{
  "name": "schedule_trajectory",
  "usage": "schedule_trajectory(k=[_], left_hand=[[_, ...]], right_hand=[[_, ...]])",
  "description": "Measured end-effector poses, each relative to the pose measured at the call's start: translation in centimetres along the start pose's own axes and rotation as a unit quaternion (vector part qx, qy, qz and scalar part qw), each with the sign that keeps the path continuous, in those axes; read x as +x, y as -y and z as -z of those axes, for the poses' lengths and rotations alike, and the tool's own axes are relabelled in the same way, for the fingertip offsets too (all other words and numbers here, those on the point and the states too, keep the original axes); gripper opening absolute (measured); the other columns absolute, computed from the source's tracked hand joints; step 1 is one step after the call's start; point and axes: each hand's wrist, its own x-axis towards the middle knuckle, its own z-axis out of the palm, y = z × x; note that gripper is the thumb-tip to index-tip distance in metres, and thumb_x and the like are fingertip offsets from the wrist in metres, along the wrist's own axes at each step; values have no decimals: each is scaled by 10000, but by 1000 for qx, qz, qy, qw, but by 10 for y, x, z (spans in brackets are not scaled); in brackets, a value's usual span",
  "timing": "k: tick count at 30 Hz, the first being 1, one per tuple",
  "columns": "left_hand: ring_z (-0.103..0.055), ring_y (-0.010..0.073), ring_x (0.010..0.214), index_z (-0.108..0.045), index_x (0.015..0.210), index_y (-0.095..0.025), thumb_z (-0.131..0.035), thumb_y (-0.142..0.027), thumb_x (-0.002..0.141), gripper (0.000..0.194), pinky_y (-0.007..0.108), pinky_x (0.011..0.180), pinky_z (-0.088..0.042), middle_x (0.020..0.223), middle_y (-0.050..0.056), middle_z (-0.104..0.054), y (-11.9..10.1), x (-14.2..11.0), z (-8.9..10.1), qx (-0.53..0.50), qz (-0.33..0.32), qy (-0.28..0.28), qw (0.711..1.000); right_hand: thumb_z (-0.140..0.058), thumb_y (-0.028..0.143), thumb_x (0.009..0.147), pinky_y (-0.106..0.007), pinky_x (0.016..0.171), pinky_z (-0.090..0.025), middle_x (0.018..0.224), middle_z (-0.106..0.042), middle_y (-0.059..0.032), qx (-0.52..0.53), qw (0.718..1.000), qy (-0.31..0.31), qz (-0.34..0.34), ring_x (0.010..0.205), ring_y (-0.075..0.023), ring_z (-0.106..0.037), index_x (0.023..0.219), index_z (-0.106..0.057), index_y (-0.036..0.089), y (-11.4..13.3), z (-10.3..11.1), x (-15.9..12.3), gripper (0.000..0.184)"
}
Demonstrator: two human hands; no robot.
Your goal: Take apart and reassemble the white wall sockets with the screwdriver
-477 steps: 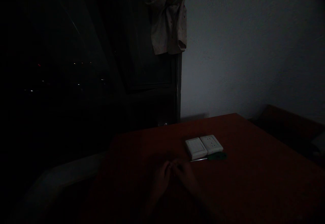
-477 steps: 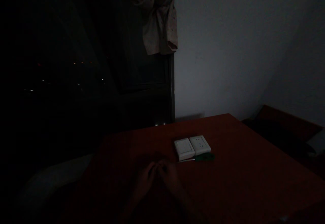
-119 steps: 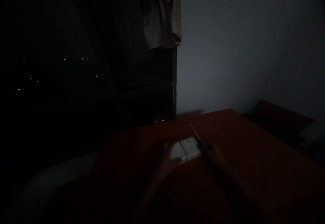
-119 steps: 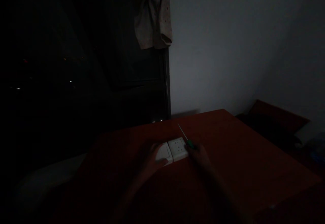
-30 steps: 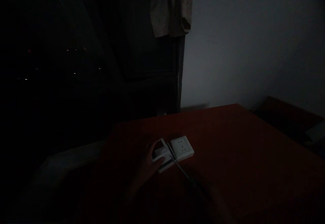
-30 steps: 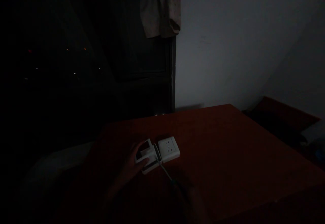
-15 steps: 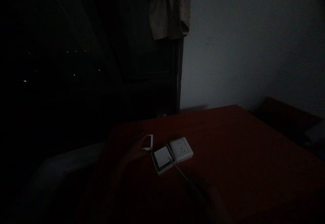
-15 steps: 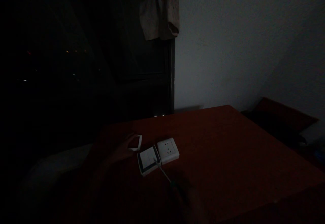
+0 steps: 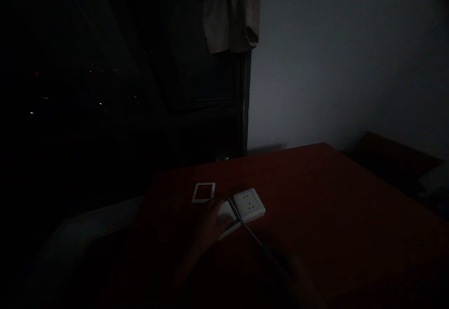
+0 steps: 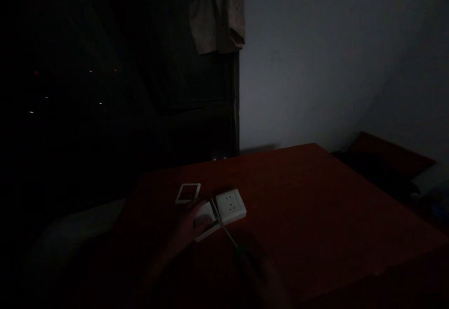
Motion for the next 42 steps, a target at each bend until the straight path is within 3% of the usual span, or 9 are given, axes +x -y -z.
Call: schedule_trajectory(k=[12,16,20,26,30,32,34,37,42], left_hand=[[-362,291,1351,-442,1368,-248,-632,-242,764,633,478,1128,-290,1464,94,-402,-21,-42,10,-86,50,100,990],[-344,294,1359,-427,1379,-270,-691,-307,740,692,468,1132,-286,1484,79,-371,-25,-51,7,-118,53,104,986],[-381,293,1335,-469,1349,-267,-674,-317,754,631,455,1115,-320,1455,79,-411,-27,-51,6,-132,50,87,986],[-422,311,1301,-496,1326,-270,-652,-400,758,604,458,1082,-365,1423,81,-452,-22,-49,1,-150,29,69,986],[-415,317,1303,-486,1336,-274,-671,-404,738,639,471,1085,-353,1430,84,-439,-19,-49,-4,-138,41,70,987],[-401,322,1313,-485,1338,-280,-687,-392,721,659,480,1093,-337,1429,84,-439,-19,-48,-4,-133,48,68,988],[-388,323,1323,-475,1346,-277,-679,-390,725,663,483,1099,-328,1438,84,-427,-20,-48,-3,-135,50,74,987],[-382,326,1329,-480,1341,-270,-668,-418,731,656,487,1102,-321,1450,86,-409,-24,-47,0,-137,53,86,985],[-370,322,1337,-486,1338,-251,-662,-424,735,652,479,1110,-311,1456,98,-401,-26,-47,2,-135,45,85,986]], right_hand=[[-458,417,883,-359,894,-488,1152,-692,-79,-117,988,85,62,1032,-261,-646,1140,-673,223,20,42,1,387],[-476,302,855,-352,916,-472,1197,-672,-76,-194,969,108,105,1097,-272,-618,1145,-680,244,39,60,2,360],[-452,289,882,-327,834,-499,1122,-702,-62,-272,945,123,132,971,-243,-670,1107,-685,270,61,71,5,325],[-463,135,829,-295,738,-494,1010,-728,-86,-395,882,155,207,862,-236,-690,1016,-702,220,115,74,16,315],[-485,111,802,-343,679,-484,897,-727,-157,-532,783,174,270,783,-285,-689,904,-730,134,148,68,34,266],[-541,134,768,-360,712,-475,928,-721,-176,-539,769,178,293,833,-305,-679,919,-732,120,157,67,46,244],[-569,154,738,-358,710,-464,911,-724,-165,-515,789,191,276,826,-303,-673,883,-741,126,160,70,59,227],[-549,190,752,-304,685,-449,867,-732,-88,-390,863,263,185,769,-228,-663,867,-747,177,148,78,79,228],[-464,254,817,-198,456,-393,676,-691,-36,-324,881,329,107,484,-106,-558,852,-729,147,110,92,95,287]])
